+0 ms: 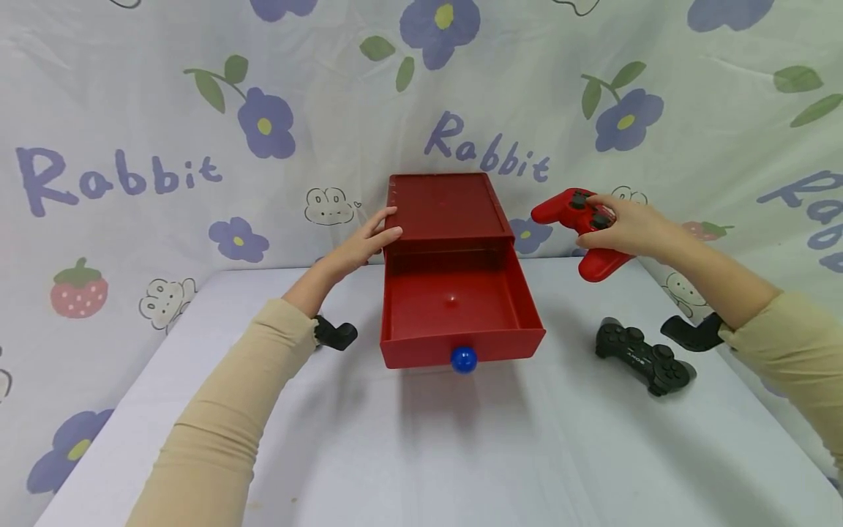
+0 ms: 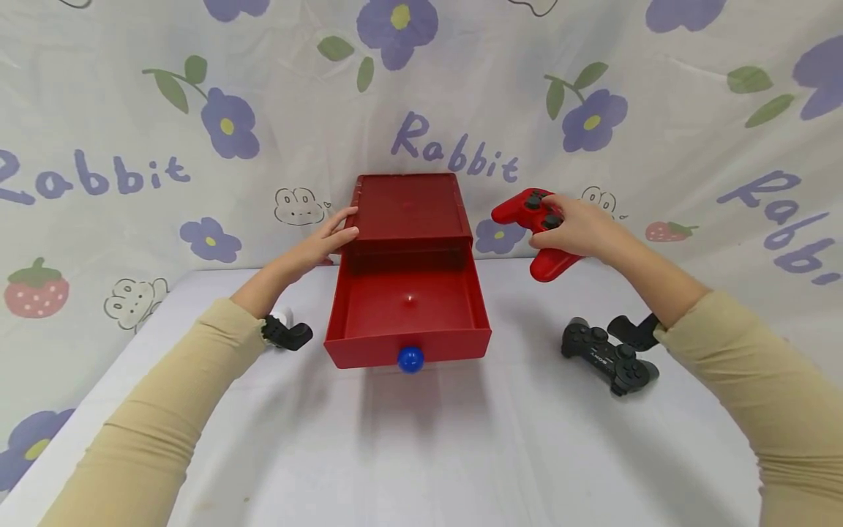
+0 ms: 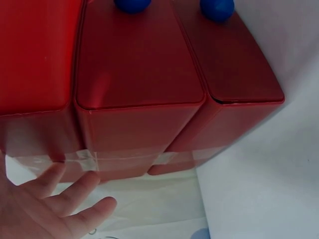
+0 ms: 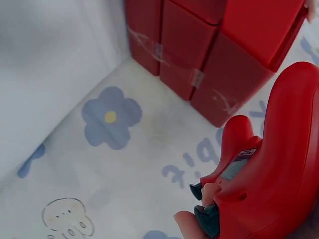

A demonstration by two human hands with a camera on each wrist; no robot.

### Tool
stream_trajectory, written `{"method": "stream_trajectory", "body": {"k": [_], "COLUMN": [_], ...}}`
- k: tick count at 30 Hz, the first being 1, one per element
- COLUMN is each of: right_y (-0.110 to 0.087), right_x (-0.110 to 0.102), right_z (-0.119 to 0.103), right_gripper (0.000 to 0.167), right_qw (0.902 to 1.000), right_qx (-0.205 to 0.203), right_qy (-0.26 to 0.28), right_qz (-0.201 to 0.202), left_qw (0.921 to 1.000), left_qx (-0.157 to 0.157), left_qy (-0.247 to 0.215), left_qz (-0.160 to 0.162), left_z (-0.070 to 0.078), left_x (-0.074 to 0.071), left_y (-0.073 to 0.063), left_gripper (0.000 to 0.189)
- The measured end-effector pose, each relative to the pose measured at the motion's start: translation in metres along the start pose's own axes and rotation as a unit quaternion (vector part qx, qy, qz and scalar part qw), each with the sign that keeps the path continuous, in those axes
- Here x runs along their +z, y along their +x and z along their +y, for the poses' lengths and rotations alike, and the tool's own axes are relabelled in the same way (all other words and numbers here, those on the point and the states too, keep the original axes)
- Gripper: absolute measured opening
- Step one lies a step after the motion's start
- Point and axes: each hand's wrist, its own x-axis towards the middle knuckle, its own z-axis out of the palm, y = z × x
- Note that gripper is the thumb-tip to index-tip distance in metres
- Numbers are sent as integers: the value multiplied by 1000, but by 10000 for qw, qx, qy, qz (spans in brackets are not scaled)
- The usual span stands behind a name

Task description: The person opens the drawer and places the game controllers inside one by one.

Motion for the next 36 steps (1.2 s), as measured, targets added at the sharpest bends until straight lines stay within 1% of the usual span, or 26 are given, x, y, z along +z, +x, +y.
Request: {"method": "stream_trajectory", "body": {"k": [5, 10, 16, 19, 22, 26, 32, 36], "right_y": [-1, -1, -2, -3, -4, -6, -9, -11], "right_x": [-5, -10, -15, -17, -18, -18, -17, -15], "right_z": [-10, -21, -33, -39, -45, -53, -65, -72], "right_gripper": [76, 75, 76, 76, 76, 77, 77, 75], "right_qw": [9999, 9996, 9990, 9987, 9985, 9983, 9976, 9965], "right_qx": [-144, -246, -396, -461, -494, -522, -594, -722], "right_qy": [-39, -131, -171, -209, -237, -259, -349, -393], "right_qz": [31, 83, 96, 79, 43, -1, -88, -127], "left_qw": [9999, 9999, 9999, 9999, 9999, 9999, 9999, 9996], "left_qx": [44, 59, -92, -156, -147, -125, -162, -259], "left_qy": [130, 107, 125, 27, -47, -18, 11, 86], "left_qz": [37, 42, 55, 32, 4, -29, -23, -12], "left_z": [-5, -5, -2, 2, 12, 23, 25, 26], "left_x": [-1, -1, -1, 0, 2, 5, 5, 6], "left_y": [2, 3, 3, 1, -4, -12, -13, -13], "left_gripper": [62, 62, 62, 62, 62, 62, 62, 62]}}
